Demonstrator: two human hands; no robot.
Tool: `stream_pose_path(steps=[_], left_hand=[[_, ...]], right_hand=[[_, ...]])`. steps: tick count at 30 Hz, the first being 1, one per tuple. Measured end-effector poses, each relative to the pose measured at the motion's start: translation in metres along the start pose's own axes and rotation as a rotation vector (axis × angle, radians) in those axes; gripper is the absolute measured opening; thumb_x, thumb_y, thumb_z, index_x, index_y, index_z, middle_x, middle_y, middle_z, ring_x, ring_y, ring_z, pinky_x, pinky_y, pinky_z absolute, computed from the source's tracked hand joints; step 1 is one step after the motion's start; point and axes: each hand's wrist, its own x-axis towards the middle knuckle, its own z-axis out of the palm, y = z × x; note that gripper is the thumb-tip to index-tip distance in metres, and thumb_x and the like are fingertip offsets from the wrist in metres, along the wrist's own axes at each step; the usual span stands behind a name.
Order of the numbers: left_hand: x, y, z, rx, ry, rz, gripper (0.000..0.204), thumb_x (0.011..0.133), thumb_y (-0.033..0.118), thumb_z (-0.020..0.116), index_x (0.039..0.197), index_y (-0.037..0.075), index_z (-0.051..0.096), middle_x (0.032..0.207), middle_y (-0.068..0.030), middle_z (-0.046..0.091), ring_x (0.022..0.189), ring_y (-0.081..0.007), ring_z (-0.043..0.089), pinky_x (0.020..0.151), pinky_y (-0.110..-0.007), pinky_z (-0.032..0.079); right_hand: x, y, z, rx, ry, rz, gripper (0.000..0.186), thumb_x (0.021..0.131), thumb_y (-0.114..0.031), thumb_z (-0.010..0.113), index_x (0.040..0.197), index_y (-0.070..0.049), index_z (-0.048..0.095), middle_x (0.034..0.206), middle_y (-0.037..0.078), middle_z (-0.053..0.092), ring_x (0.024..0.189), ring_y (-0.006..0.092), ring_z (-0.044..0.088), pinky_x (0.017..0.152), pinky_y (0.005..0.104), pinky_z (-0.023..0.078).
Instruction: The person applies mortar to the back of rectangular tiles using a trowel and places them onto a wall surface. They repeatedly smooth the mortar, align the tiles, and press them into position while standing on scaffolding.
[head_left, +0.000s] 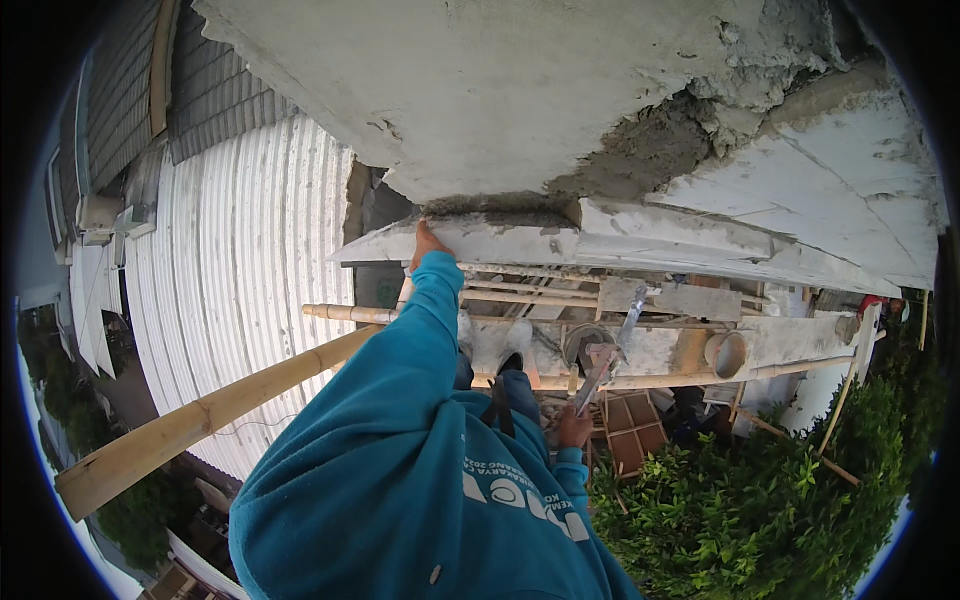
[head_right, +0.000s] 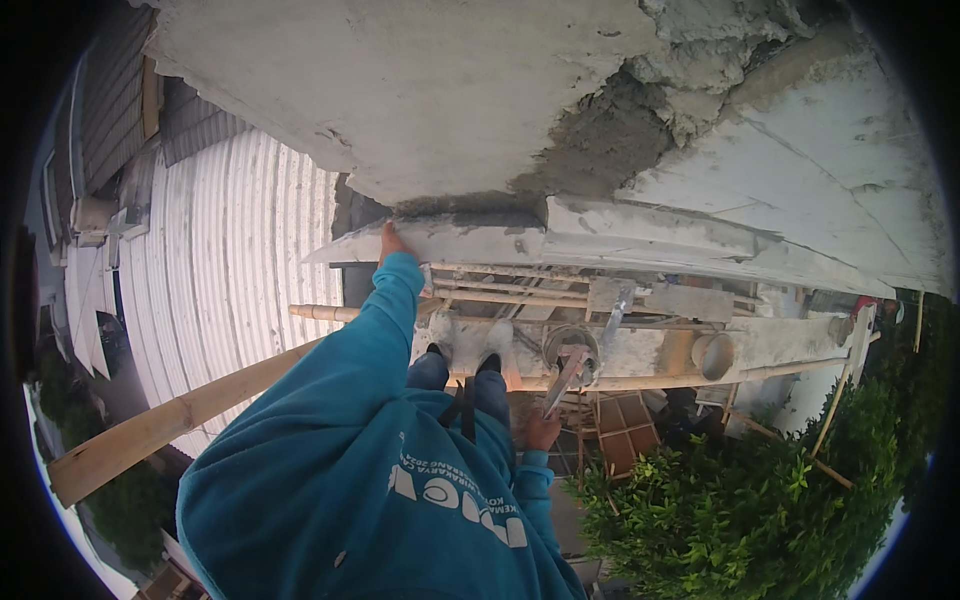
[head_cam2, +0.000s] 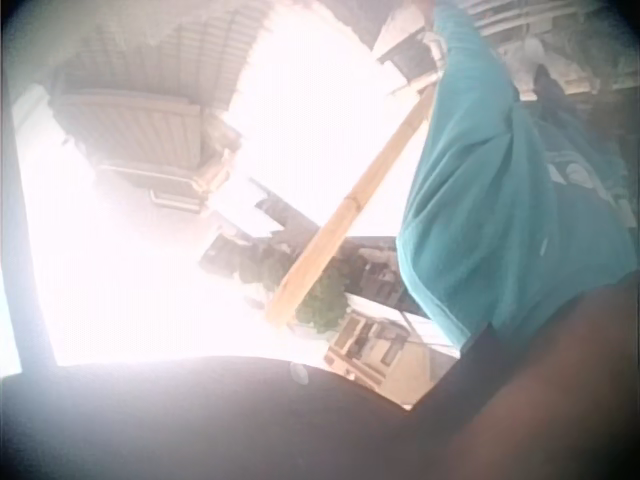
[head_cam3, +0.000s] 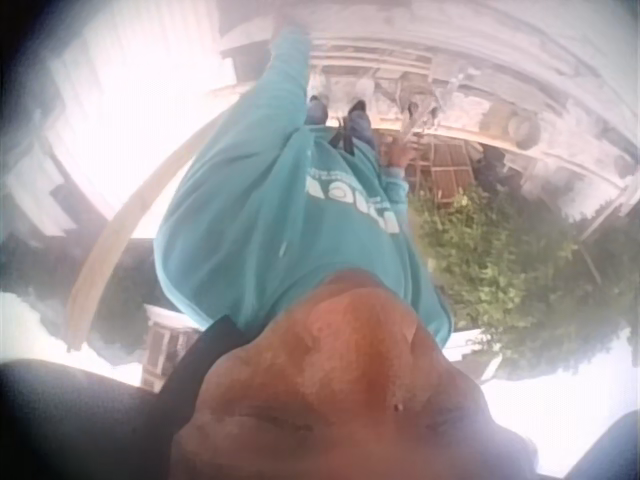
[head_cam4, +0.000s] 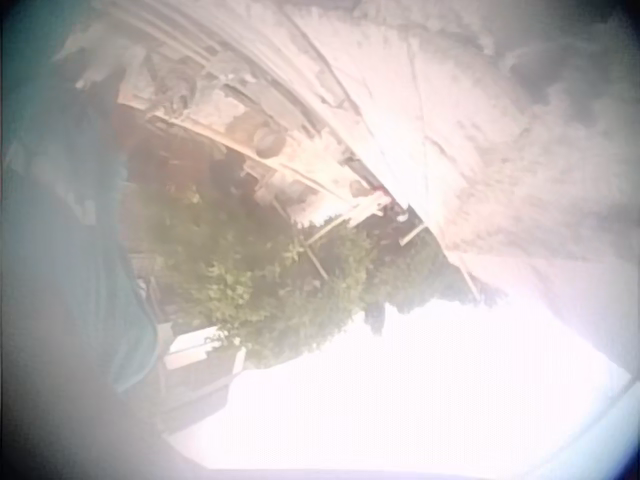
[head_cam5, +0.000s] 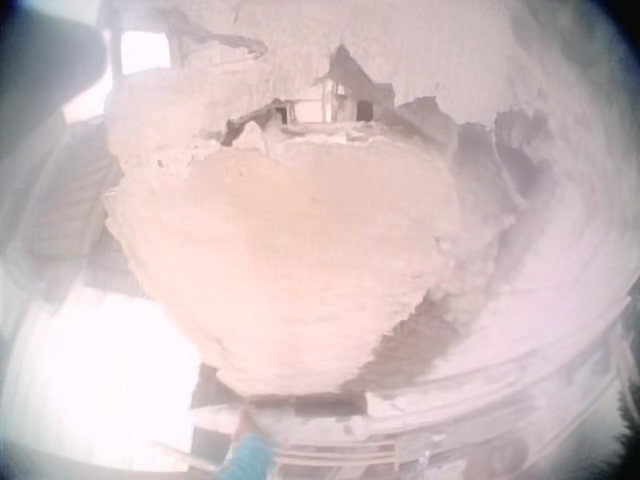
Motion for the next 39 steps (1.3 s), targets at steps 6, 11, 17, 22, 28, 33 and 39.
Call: stream_pose_path(steps=[6,11,17,22,28,33,39], left_hand=[[0.015,-0.016,0.004,-0.078,-0.11,0.006,0.091,0.06,0.046,0.079,0.125,-0.006,0.044,0.115,-0.0181,0.058,0.093,-0.0313,0.058,0.08,-0.043,0.049],[0.059,0.003,-0.009,-0.118,-0.183,0.014,0.081,0.063,0.035,0.081,0.123,-0.007,0.046,0.115,-0.0174,0.057,0.091,-0.0308,0.058,0.079,-0.043,0.05],[-0.091,-0.037,-0.072,-0.21,-0.157,0.206,0.075,0.062,0.026,0.081,0.118,-0.011,0.047,0.111,-0.0154,0.057,0.089,-0.0272,0.059,0.075,-0.04,0.051],[-0.067,-0.037,-0.141,-0.285,-0.167,0.414,0.074,0.061,0.02,0.082,0.118,-0.01,0.046,0.111,-0.0147,0.057,0.089,-0.0261,0.059,0.075,-0.038,0.051],[-0.034,-0.065,-0.187,-0.213,0.124,0.845,0.065,0.06,0.015,0.081,0.112,-0.007,0.048,0.11,-0.0162,0.057,0.095,-0.0283,0.059,0.083,-0.037,0.049],[-0.006,-0.082,-0.212,-0.22,0.205,0.772,0.084,0.059,0.014,0.082,0.125,-0.008,0.035,0.118,-0.0201,0.053,0.107,-0.0303,0.054,0.09,-0.039,0.045],[0.08,-0.103,-0.233,-0.116,0.256,0.741,0.087,0.06,0.014,0.082,0.128,-0.008,0.033,0.119,-0.0211,0.052,0.106,-0.031,0.055,0.091,-0.039,0.045]], right_hand=[[0.0,-0.032,-0.035,-0.08,0.002,0.035,0.019,0.082,-0.013,0.053,0.087,0.005,0.057,0.064,0.011,0.058,0.053,0.0173,0.056,0.047,0.0358,0.043],[0.025,0.011,-0.032,-0.126,-0.03,-0.053,0.024,0.079,-0.014,0.054,0.091,0.007,0.058,0.065,0.011,0.058,0.055,0.0177,0.057,0.049,0.0352,0.043],[0.039,0.003,-0.065,-0.22,-0.172,0.129,0.051,0.079,-0.024,0.057,0.115,0.013,0.053,0.09,0.026,0.064,0.081,0.0365,0.063,0.071,0.0455,0.047],[0.058,0.006,-0.072,-0.388,-0.283,0.098,0.054,0.081,-0.028,0.059,0.117,0.013,0.052,0.095,0.026,0.064,0.084,0.0366,0.063,0.075,0.046,0.046],[0.079,-0.027,-0.074,-0.663,-0.272,-0.212,0.037,0.078,-0.024,0.06,0.101,0.005,0.06,0.091,0.024,0.064,0.083,0.0351,0.063,0.071,0.0477,0.047],[0.099,-0.061,-0.074,-0.815,-0.416,-0.348,0.031,0.079,-0.025,0.06,0.097,-0.001,0.062,0.083,0.021,0.063,0.075,0.0365,0.061,0.066,0.048,0.046],[0.119,-0.047,-0.039,-0.922,-0.435,-0.402,0.031,0.078,-0.022,0.062,0.1,-0.001,0.06,0.08,0.018,0.063,0.071,0.0326,0.061,0.066,0.0448,0.046]])
